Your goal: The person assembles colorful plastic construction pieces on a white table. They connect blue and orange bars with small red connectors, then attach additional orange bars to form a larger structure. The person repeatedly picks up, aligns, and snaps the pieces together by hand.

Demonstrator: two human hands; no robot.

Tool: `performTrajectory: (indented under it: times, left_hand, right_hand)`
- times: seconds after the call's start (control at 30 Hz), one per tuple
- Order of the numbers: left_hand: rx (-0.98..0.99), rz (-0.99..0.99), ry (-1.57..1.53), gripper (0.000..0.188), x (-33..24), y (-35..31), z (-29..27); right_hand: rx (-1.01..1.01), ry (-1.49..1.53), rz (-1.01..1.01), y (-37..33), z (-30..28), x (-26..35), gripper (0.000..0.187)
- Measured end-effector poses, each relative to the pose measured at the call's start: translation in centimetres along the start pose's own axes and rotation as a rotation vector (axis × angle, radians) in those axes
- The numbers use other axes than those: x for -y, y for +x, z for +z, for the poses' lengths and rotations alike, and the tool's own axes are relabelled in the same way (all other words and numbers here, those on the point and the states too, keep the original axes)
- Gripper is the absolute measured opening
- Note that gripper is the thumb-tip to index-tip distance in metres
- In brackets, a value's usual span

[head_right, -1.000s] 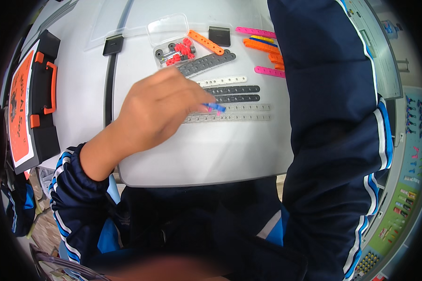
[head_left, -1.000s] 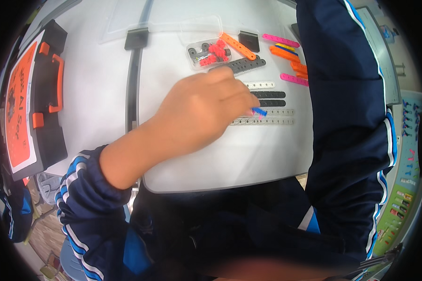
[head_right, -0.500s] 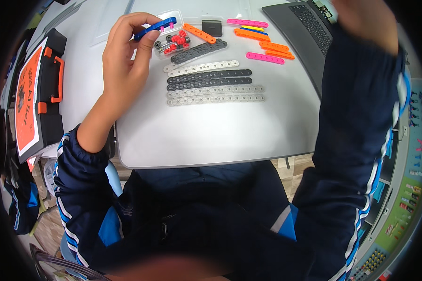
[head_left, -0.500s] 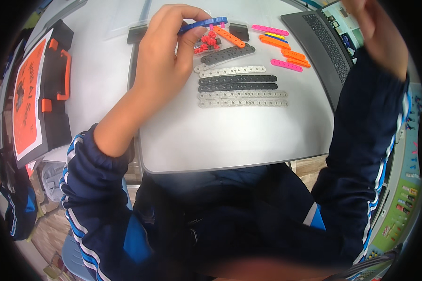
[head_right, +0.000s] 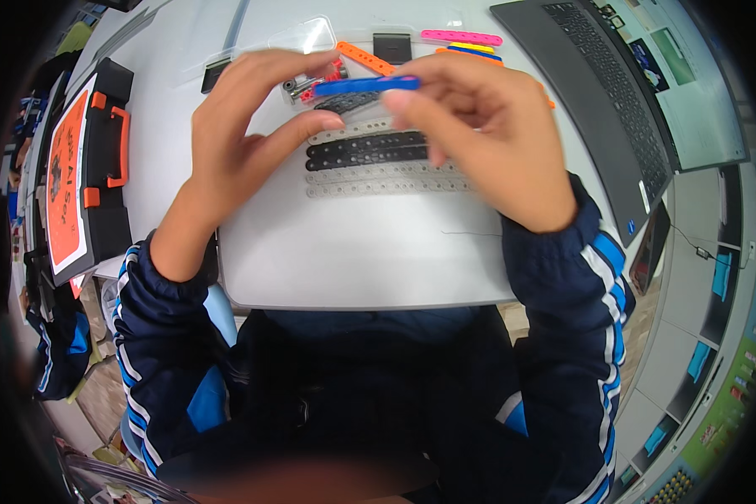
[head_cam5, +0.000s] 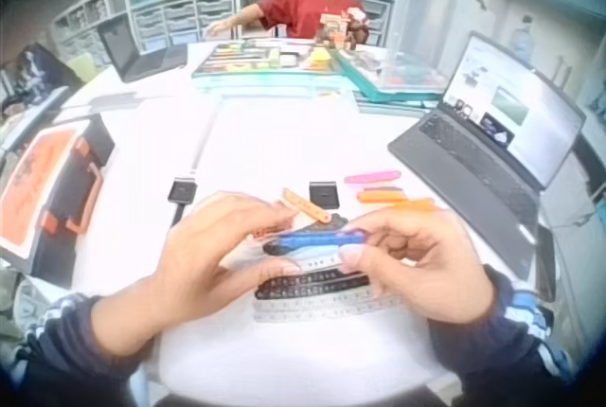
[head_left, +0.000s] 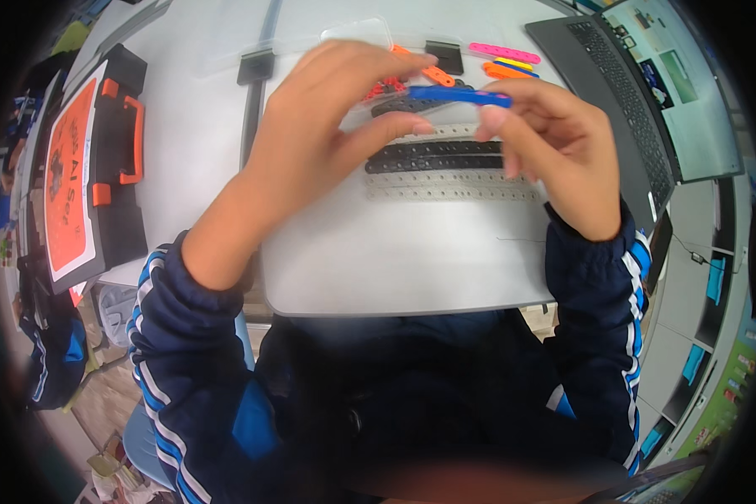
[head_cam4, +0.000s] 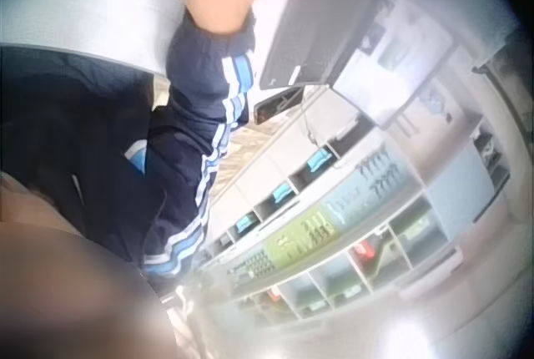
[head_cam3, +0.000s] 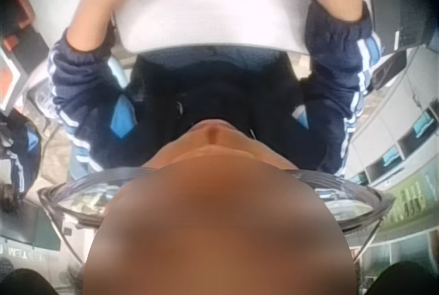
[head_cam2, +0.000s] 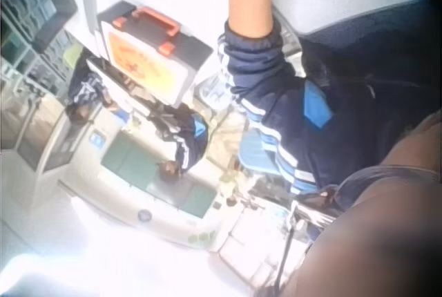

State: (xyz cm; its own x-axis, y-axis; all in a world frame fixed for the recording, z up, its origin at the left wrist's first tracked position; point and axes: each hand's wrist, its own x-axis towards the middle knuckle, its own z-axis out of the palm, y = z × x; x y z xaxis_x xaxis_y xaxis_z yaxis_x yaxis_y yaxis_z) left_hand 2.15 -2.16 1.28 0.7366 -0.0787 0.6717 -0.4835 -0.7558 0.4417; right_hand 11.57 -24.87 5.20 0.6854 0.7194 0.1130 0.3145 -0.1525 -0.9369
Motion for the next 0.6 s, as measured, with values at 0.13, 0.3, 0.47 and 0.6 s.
performTrajectory:
  times: [0.13, 0.3, 0.47, 0.6]
  left_hand:
    - [0.176, 0.021, 0.361, 0.059, 2.2, 0.2, -0.3]
    - [0.184, 0.017, 0.477, 0.052, 2.8, 0.1, -0.7]
    - [0.144, -0.024, 0.493, 0.05, 2.9, 0.1, -0.8]
    - [0.169, -0.039, 0.483, 0.04, 3.2, 0.0, -0.8]
  right_hand:
    - [-0.139, 0.016, -0.014, 0.7, -1.6, -1.2, 0.023]
    - [-0.155, 0.02, 0.021, 1.0, -2.5, -2.0, 0.025]
    - [-0.13, 0.006, 0.028, 1.1, -2.2, -2.2, 0.023]
    - [-0.122, -0.024, 0.043, 1.1, -2.0, -2.2, 0.022]
